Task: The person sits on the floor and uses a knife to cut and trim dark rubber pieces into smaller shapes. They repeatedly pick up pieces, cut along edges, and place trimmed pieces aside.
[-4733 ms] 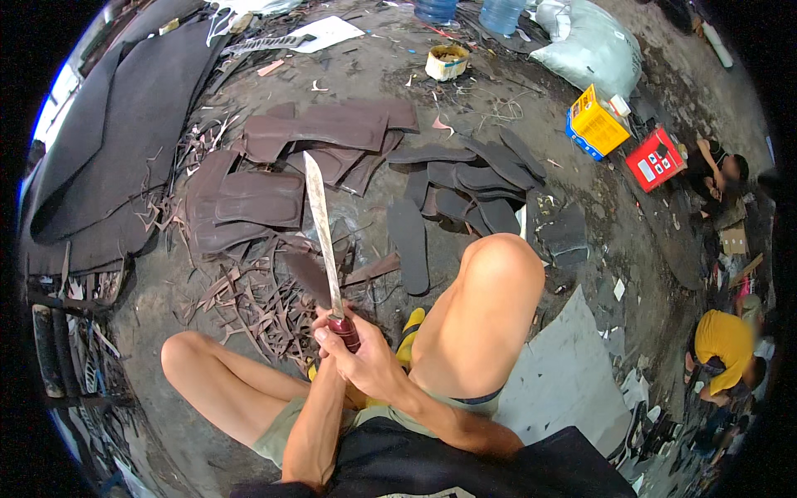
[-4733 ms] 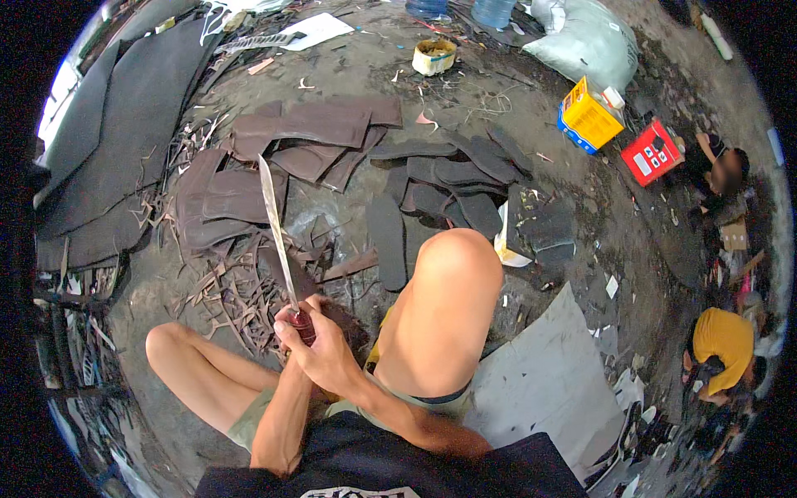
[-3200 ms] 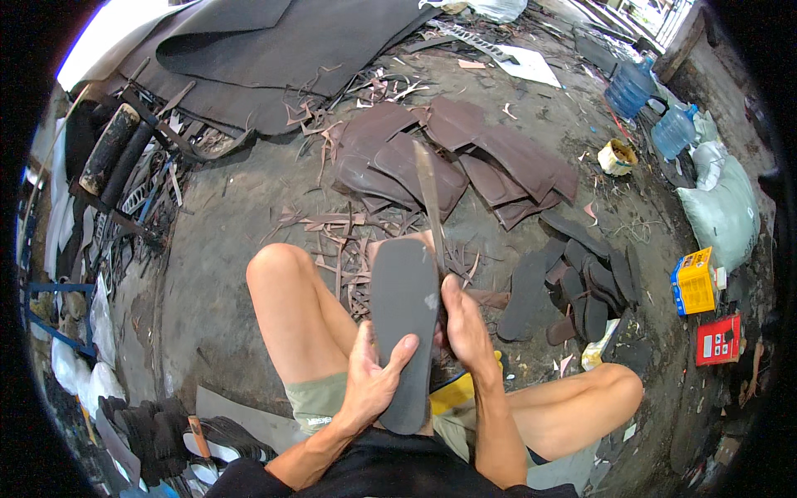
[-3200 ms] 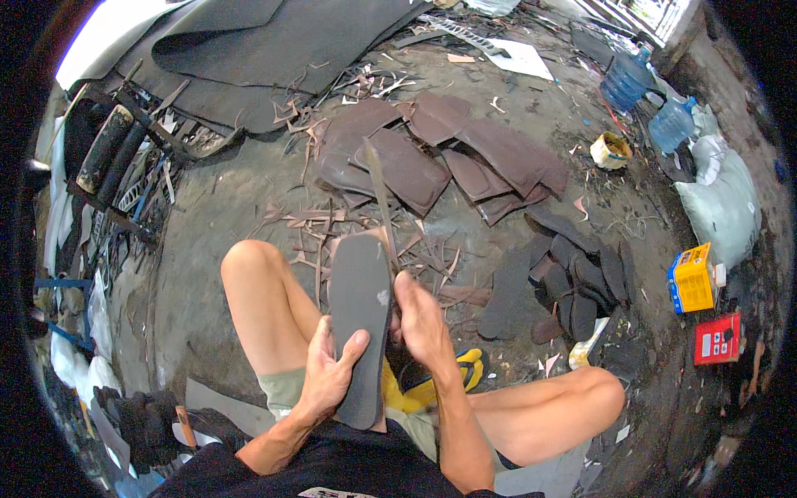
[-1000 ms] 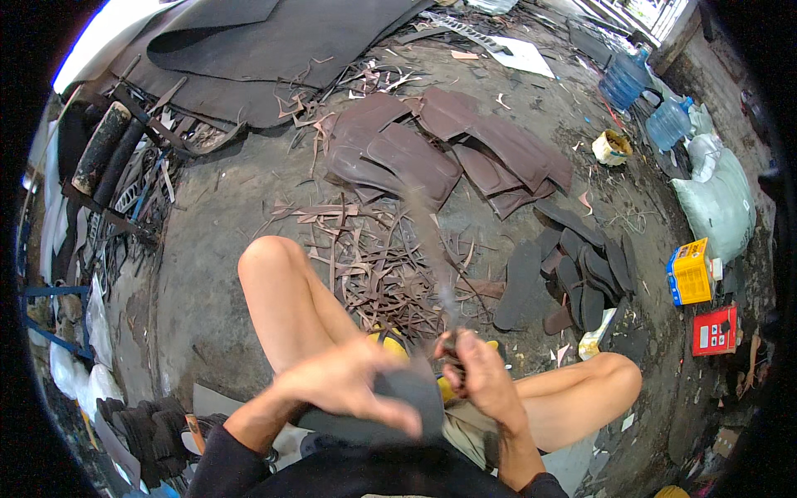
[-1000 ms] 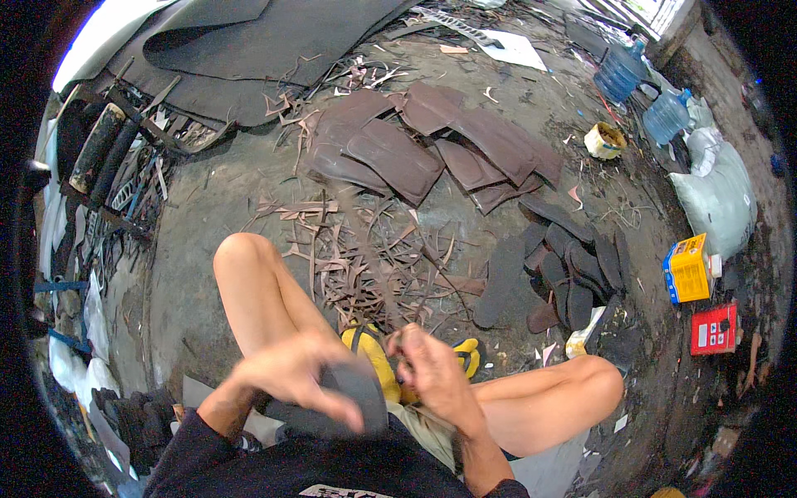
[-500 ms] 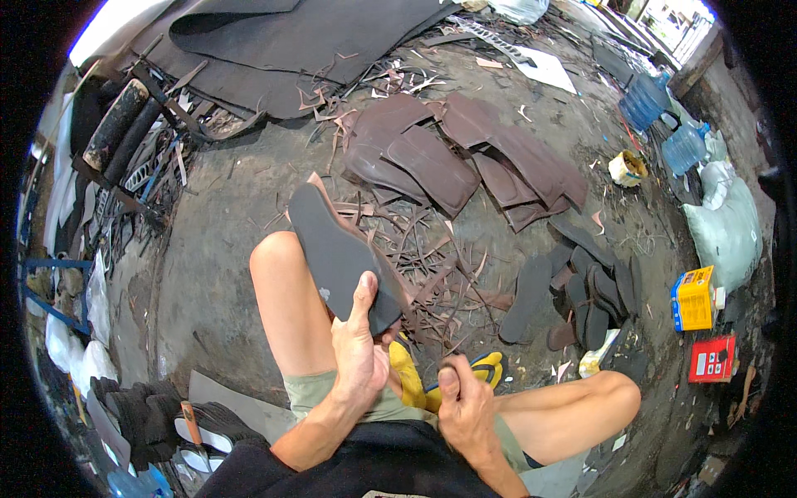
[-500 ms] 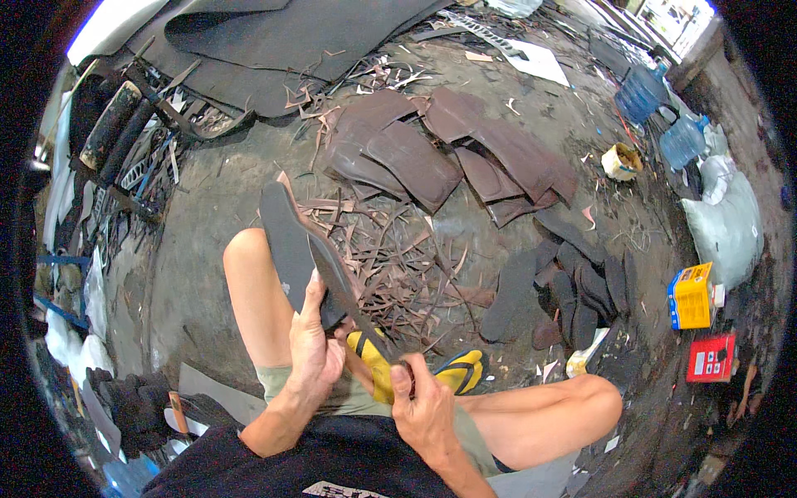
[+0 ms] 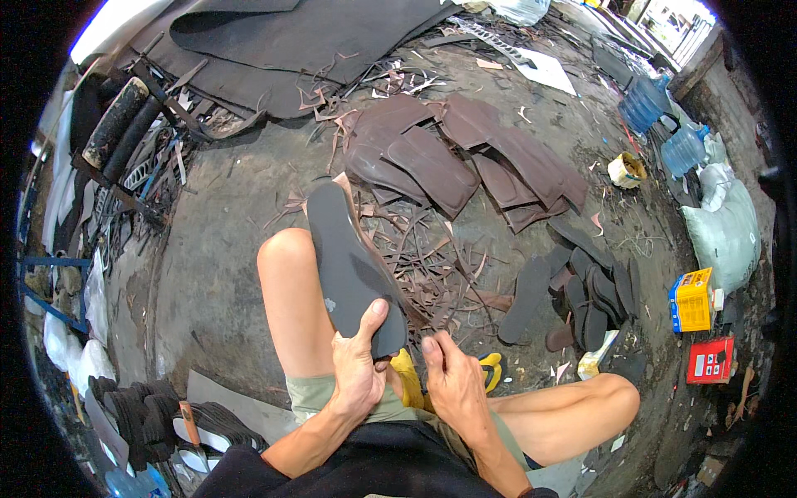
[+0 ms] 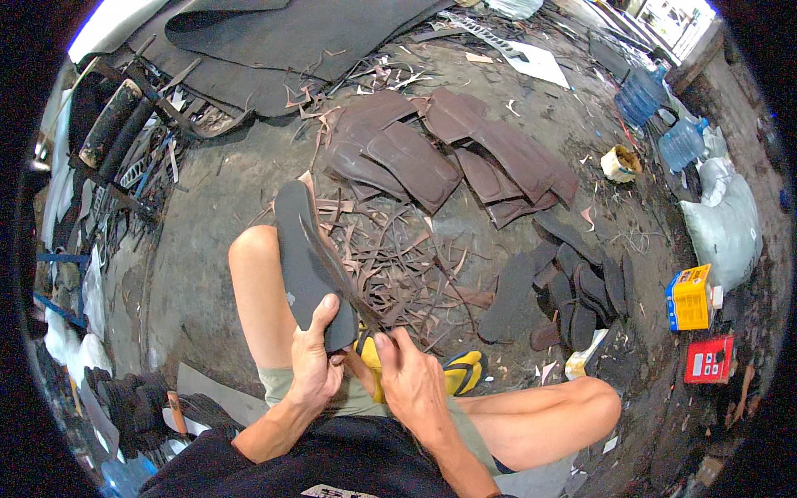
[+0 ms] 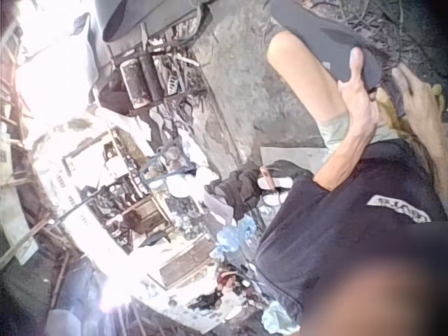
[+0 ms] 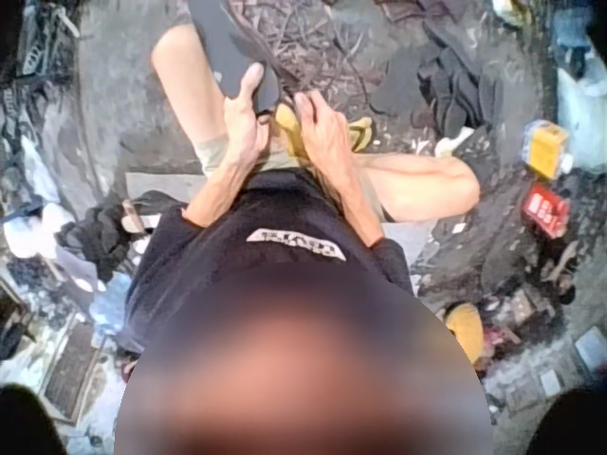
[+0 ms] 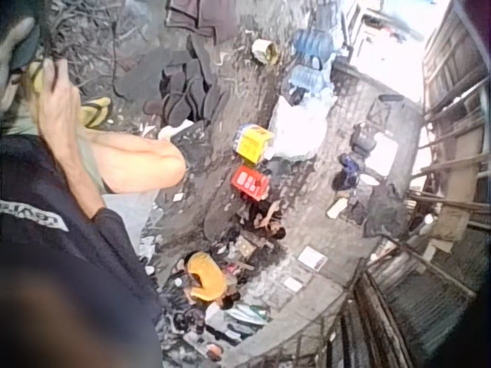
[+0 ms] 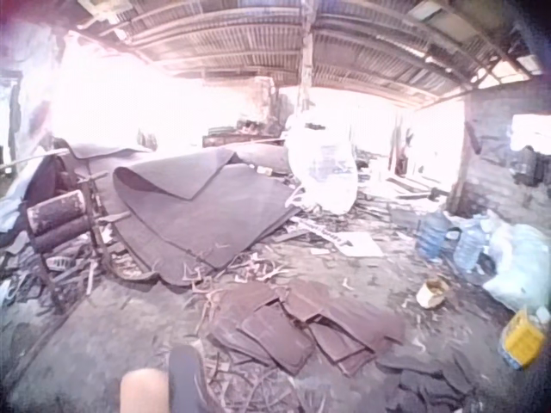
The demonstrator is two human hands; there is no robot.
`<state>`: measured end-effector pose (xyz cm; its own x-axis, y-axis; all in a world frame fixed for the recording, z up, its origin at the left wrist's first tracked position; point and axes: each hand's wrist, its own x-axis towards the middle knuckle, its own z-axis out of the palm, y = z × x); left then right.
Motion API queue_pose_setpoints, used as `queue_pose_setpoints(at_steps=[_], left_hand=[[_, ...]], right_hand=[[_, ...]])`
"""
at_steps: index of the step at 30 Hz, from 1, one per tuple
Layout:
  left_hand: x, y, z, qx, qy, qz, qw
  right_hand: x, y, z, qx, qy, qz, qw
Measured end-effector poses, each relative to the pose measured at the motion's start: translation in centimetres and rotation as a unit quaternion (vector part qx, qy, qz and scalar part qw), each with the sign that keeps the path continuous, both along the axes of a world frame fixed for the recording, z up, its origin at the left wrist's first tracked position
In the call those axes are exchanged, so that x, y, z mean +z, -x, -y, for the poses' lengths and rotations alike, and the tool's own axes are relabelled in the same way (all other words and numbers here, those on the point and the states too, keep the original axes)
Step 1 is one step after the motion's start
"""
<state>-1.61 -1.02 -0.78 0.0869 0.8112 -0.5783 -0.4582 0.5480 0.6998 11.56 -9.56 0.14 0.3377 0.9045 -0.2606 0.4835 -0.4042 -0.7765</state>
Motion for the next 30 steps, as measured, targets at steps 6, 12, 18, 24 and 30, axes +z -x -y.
queue_pose_setpoints(at_steps=[6, 12, 18, 24, 30], left_hand=[[0.2, 1.1, 0.1, -0.04, 0.002, 0.004, 0.999], [0.6, 3.5, -0.4, -0.056, 0.03, 0.038, 0.997], [1.0, 5.7, -0.9, -0.104, 0.076, 0.053, 0.99], [3.3, 3.8, 2.8, -0.108, 0.076, 0.068, 0.989], [0.7, 4.0, 5.9, -0.235, 0.021, -0.01, 0.972]], right_hand=[[-0.5, 0.3, -4.6, 0.009, -0.018, -0.029, 0.999], [1.2, -0.5, -5.6, 0.049, 0.014, -0.07, 0.996], [-1.4, -0.8, -3.6, 0.065, -0.007, -0.062, 0.996], [-7.7, 0.0, -10.4, -0.042, -0.125, 0.009, 0.991], [-6.0, -6.0, -10.4, -0.038, 0.031, -0.444, 0.895]])
